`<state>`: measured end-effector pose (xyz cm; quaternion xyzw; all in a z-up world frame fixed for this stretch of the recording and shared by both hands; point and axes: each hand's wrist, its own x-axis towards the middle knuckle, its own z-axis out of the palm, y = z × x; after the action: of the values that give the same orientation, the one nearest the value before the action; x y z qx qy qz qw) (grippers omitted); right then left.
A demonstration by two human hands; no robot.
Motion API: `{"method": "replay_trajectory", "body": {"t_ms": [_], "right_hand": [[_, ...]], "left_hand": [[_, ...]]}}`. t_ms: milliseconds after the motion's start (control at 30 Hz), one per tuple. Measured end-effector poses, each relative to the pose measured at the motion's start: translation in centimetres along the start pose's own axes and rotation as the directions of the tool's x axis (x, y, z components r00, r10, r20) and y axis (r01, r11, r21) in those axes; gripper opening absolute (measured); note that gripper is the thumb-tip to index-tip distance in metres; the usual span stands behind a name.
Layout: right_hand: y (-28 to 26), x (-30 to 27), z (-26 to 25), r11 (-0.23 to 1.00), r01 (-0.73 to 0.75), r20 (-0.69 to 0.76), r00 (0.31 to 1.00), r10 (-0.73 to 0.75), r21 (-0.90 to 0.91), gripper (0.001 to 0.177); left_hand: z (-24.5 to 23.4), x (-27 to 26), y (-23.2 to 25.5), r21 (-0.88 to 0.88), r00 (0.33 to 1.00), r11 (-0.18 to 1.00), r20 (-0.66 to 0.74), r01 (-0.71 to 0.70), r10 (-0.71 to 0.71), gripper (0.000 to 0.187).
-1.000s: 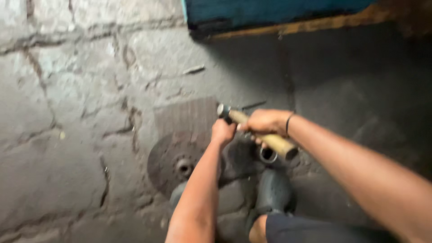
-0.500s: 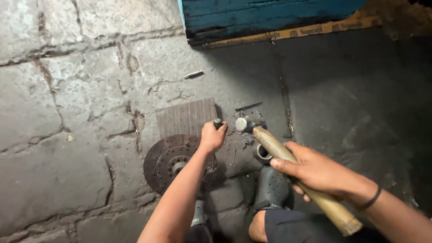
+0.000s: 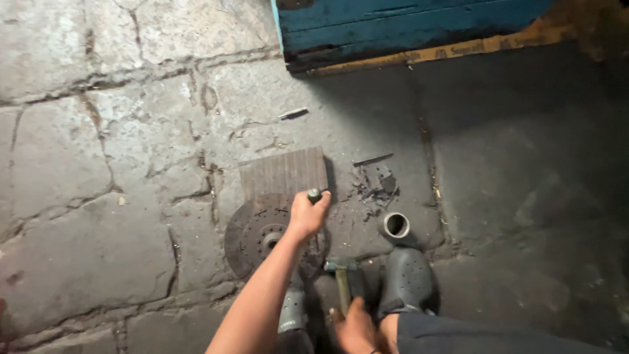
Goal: The person uses a hammer and a metal rod to repeatedly strike a circular metal part resting on a wooden block. The person adjusts the rod and part between strikes, continuing the hammering process throughout the clip.
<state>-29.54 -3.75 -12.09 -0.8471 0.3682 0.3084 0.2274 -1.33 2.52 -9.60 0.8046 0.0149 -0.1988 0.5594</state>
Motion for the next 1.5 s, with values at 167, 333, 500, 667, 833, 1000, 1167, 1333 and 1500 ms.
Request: {"method": "replay_trajectory", "body": {"t_ms": [167,333,500,667,833,1000,1167,1333,1500], "right_hand": [[0.8,-0.3,2.4,0.984,-0.175,0.194,0.967,0.168,0.023,0.062],[-3.1,-0.8,-4.3,0.995,0.068,-0.023,0.997,-0.07,-0.067,0.077],[-8.2,1.3,-7.5,0.929,0.366,-0.141,0.923,-0.357,0.044,0.056],[-11.4,2.2,-7.3,0.872,0.484,-0.124,0.863,-0.49,-0.072,0.035],[-10.5,2.1,-6.3,0.88,0.468,-0.21,0.856,-0.473,-0.075,0.021],[-9.4,1.5,-3.3,0.76,0.614,-0.226,0.725,-0.65,-0.216,0.012],[-9.0,4.0,-4.2,0.858,0.495,-0.329,0.84,-0.431,0.137,0.024],[-7.5,4.1,-4.3,0.846,0.504,-0.348,0.835,-0.426,0.174,0.023],[-8.7,9.0,-6.3,0.44,0.223,-0.27,0.962,0.047,0.87,0.022]], "left_hand": [[-1.1,-2.8,0.5,-0.105,0.998,0.992,0.02,0.066,-0.064,0.038],[-2.9,-6.5,0.3,-0.218,0.992,0.968,0.004,0.123,-0.125,0.03],[-4.3,-7.4,0.8,-0.459,0.957,0.854,-0.026,0.244,-0.288,0.021],[-8.5,-6.5,3.5,-0.521,0.886,0.803,-0.17,0.29,-0.431,0.019],[-12.5,-5.2,5.7,-0.728,0.868,0.685,-0.317,0.036,-0.383,0.013],[-14.7,-4.8,6.8,-0.799,0.837,0.601,-0.343,-0.022,-0.426,0.019],[-15.1,-5.4,7.4,-0.807,0.852,0.59,-0.334,-0.037,-0.403,0.022],[-15.4,-5.8,6.8,-0.831,0.82,0.556,-0.331,-0.018,-0.467,0.02],[-14.6,-5.3,5.8,-0.832,0.789,0.555,-0.339,0.004,-0.513,0.019]]}}
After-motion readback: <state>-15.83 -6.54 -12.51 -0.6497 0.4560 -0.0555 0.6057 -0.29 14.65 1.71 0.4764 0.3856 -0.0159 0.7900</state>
